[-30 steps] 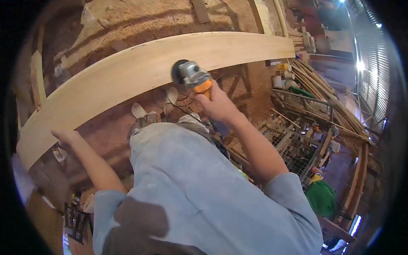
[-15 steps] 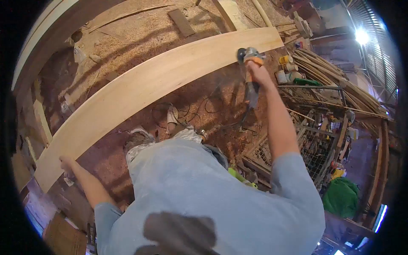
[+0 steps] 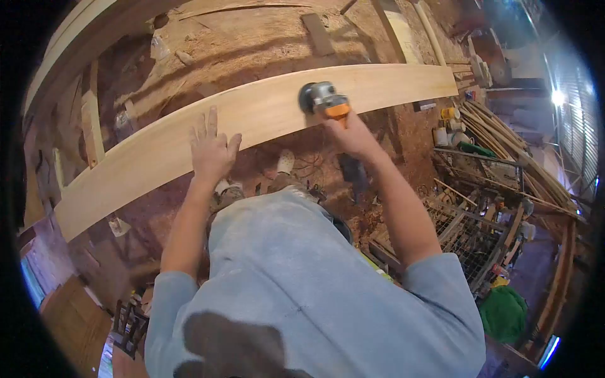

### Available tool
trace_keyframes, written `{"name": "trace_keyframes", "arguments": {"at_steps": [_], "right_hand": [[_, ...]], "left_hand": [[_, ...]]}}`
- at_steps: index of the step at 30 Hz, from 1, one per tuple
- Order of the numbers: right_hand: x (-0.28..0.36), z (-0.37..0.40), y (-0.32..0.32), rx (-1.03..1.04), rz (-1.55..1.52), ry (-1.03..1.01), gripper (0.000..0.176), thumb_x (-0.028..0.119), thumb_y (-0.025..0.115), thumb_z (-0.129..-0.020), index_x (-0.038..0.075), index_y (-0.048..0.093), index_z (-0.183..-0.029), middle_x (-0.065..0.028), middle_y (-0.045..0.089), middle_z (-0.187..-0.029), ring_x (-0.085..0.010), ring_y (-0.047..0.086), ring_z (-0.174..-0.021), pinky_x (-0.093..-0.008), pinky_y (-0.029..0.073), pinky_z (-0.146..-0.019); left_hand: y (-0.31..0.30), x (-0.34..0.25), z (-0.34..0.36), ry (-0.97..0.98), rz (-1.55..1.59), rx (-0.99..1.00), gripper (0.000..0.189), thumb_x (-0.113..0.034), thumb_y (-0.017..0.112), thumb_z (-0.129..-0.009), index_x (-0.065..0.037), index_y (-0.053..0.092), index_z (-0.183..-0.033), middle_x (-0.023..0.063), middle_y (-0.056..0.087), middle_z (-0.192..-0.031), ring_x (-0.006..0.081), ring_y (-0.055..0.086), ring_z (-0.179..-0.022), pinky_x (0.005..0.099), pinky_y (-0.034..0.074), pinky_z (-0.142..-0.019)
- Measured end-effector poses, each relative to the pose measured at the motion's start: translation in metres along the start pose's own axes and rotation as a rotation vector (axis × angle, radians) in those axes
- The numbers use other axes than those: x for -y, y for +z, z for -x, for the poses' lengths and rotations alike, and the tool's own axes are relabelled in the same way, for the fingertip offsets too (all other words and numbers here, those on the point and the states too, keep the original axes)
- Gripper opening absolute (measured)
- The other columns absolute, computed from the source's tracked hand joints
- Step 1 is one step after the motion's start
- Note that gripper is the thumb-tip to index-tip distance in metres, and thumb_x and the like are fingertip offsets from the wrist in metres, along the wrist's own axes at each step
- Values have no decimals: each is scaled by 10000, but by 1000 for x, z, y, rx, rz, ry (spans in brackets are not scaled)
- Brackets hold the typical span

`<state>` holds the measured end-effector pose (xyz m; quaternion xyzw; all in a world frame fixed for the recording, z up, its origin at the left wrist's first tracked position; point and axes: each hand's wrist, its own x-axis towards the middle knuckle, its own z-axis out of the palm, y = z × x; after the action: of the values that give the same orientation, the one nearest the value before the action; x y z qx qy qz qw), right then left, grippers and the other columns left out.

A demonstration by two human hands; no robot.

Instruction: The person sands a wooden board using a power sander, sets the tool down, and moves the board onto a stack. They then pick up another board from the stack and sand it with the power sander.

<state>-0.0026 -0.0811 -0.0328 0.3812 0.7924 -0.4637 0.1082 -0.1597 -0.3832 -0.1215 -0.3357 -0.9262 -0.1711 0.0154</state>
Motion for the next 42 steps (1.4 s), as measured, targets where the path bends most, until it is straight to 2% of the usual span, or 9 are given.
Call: {"name": "trace_keyframes", "arguments": {"at_steps": [6, 9, 16, 23, 30, 33, 36, 38, 42], "right_hand": [[71, 15, 110, 63, 164, -136, 677, 399, 619, -890, -70, 424, -1338, -274, 614, -1208, -365, 616, -1154, -407, 466, -995], [110, 28, 146, 105, 170, -202, 683, 403, 615, -884, -106, 427, -1300, -315, 613, -1199, -400, 618, -1153, -432, 474, -987], [191, 29, 226, 350, 328, -265, 710, 426, 609, -872, -114, 440, -1302, -325, 661, -1077, -439, 657, -1052, -454, 497, -940], [165, 2, 194, 229, 227, -269, 696, 409, 618, -851, -89, 453, -1308, -313, 635, -1175, -418, 647, -1096, -457, 503, -946], [85, -32, 106, 175, 54, -94, 692, 398, 627, -873, -77, 439, -1339, -250, 646, -1154, -333, 657, -1070, -408, 507, -925], [63, -48, 89, 81, 75, -165, 440, 251, 617, -919, 29, 470, -1270, -28, 580, -891, -87, 559, -692, -257, 461, -572], [65, -46, 61, 76, 12, -155, 445, 263, 622, -926, 18, 470, -1264, -26, 583, -868, -94, 563, -684, -265, 469, -579], [77, -37, 37, 167, -63, -38, 618, 357, 621, -896, -20, 455, -1357, -164, 660, -1105, -251, 664, -969, -369, 524, -865], [28, -61, -11, -47, 15, -248, 591, 385, 631, -889, -9, 496, -1308, -106, 655, -1031, -199, 649, -866, -343, 528, -784]], "left_hand": [[-36, 186, 18, -324, -101, -176, 552, -478, 445, -1008, -40, 634, -1286, 185, 293, -1601, 408, 258, -1470, 583, 209, -1173], [-68, 285, 25, -597, -329, 128, 652, -558, 323, -1027, -60, 621, -1326, 182, 262, -1614, 384, 212, -1495, 595, 178, -1181], [-76, 307, 24, -714, -326, 7, 708, -597, 280, -1023, -56, 638, -1306, 143, 246, -1631, 365, 205, -1502, 556, 123, -1204], [-71, 310, 23, -775, -393, 13, 724, -619, 276, -1015, -67, 621, -1332, 127, 265, -1628, 348, 227, -1496, 552, 165, -1191], [-65, 286, 17, -804, -357, -121, 671, -580, 336, -1018, -58, 613, -1338, 154, 291, -1609, 372, 264, -1476, 587, 185, -1170], [-67, 223, 4, -602, -266, 88, 648, -551, 398, -1013, -20, 619, -1310, 170, 298, -1602, 399, 263, -1471, 628, 166, -1159], [-33, 152, 1, -377, -194, -145, 604, -530, 457, -999, 3, 698, -1150, 186, 267, -1612, 429, 257, -1465, 664, 188, -1138], [-16, 104, 2, -282, -174, -82, 557, -490, 510, -983, 19, 720, -1067, 197, 253, -1615, 456, 240, -1463, 670, 190, -1138], [8, 0, -3, -122, -51, -27, 523, -460, 546, -973, 25, 733, -913, 214, 258, -1612, 468, 231, -1464, 676, 172, -1143]]}}
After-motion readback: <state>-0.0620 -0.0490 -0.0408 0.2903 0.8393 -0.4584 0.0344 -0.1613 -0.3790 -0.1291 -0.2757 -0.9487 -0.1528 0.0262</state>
